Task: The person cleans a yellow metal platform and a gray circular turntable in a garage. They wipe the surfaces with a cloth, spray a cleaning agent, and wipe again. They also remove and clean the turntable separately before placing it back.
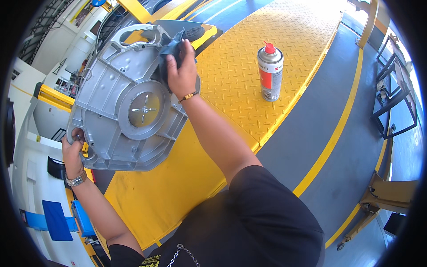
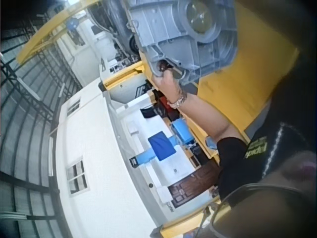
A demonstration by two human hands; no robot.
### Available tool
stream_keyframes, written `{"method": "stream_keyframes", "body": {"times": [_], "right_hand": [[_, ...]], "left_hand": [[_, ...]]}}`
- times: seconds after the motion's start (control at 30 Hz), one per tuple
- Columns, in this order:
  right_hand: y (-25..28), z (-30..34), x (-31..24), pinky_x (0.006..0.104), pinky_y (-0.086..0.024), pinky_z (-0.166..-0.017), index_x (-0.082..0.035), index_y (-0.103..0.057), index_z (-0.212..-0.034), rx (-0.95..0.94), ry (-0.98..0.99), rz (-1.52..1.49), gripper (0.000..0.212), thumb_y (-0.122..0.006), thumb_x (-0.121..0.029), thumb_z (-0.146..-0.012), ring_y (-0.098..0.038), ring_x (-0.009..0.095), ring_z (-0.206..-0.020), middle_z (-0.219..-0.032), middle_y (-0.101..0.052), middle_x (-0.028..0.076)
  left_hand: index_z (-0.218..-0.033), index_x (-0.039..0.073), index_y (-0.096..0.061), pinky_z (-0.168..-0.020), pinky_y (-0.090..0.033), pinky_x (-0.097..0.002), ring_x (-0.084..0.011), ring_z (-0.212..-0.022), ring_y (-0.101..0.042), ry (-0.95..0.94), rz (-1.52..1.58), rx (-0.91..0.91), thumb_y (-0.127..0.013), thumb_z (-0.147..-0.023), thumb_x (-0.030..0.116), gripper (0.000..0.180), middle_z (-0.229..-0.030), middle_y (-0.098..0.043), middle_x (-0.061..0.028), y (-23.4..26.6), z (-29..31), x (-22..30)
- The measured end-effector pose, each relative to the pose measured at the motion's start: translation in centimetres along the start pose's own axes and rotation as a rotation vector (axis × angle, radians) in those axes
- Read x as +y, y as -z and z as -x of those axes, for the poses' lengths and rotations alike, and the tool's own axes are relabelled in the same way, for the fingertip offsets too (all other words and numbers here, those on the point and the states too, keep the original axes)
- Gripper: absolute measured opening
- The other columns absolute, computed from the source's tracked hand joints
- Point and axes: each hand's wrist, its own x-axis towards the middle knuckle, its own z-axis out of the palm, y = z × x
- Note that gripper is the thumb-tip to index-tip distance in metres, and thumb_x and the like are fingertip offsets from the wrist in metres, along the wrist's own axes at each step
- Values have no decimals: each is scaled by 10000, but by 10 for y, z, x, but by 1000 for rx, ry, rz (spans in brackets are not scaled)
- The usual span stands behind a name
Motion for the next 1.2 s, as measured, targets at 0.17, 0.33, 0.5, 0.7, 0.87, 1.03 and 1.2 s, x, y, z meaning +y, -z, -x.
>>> {"method": "stream_keyframes", "body": {"times": [0.17,0.33,0.5,0.7,0.87,1.03,1.2], "right_hand": [[-10,-4,9,458,-303,-1171,13,-426,-1459,-25,151,574,536,-552,-257,-1013,-402,410,-1411,-1544,-411,198],[-21,10,3,476,-278,-1188,55,-578,-1305,28,139,329,400,-574,-195,-992,-423,402,-1404,-1464,-504,229],[-12,68,-32,460,-370,-1139,72,-599,-1176,-227,204,248,288,-606,-122,-964,-485,415,-1350,-1396,-558,247],[23,74,-65,346,-522,-798,17,-630,-1127,-76,-262,18,244,-528,-185,-1033,-674,226,-872,-966,-700,135],[33,-15,-47,300,-488,-737,13,-633,-1174,104,-33,76,307,-487,-234,-1065,-587,144,-804,-909,-657,62],[-23,-6,-28,475,-248,-1195,22,-533,-1385,-109,297,323,415,-523,-178,-1022,-344,449,-1442,-1507,-440,260],[-26,-13,-33,508,-331,-1158,-4,-545,-1381,-276,474,366,457,-610,-186,-967,-406,463,-1390,-1504,-465,202]], "left_hand": [[-1161,-52,-580,-857,-414,-279,-150,-889,-517,-1,-39,-10,-508,-761,111,438,-1008,-583,-70,1,3,3],[-1158,-50,-588,-882,-438,-292,-167,-933,-561,-14,-36,-21,-522,-773,86,413,-1041,-617,-98,3,3,2],[-1135,-54,-600,-894,-455,-302,-171,-944,-587,-22,-20,-41,-520,-777,59,384,-1047,-637,-104,7,-3,-8],[-1147,-55,-598,-871,-448,-290,-155,-933,-574,0,-57,-23,-505,-771,63,404,-1043,-621,-87,0,3,3],[-1104,-67,-603,-872,-461,-308,-165,-908,-581,-11,-23,-59,-500,-765,51,373,-1003,-632,-93,-4,6,11],[-1103,-68,-596,-876,-463,-312,-170,-913,-580,-42,-40,-51,-514,-765,58,369,-1015,-631,-95,-10,6,16],[-1190,-64,-567,-887,-465,-312,-180,-950,-599,37,-114,40,-536,-764,52,443,-1074,-636,-107,11,5,-6]]}}
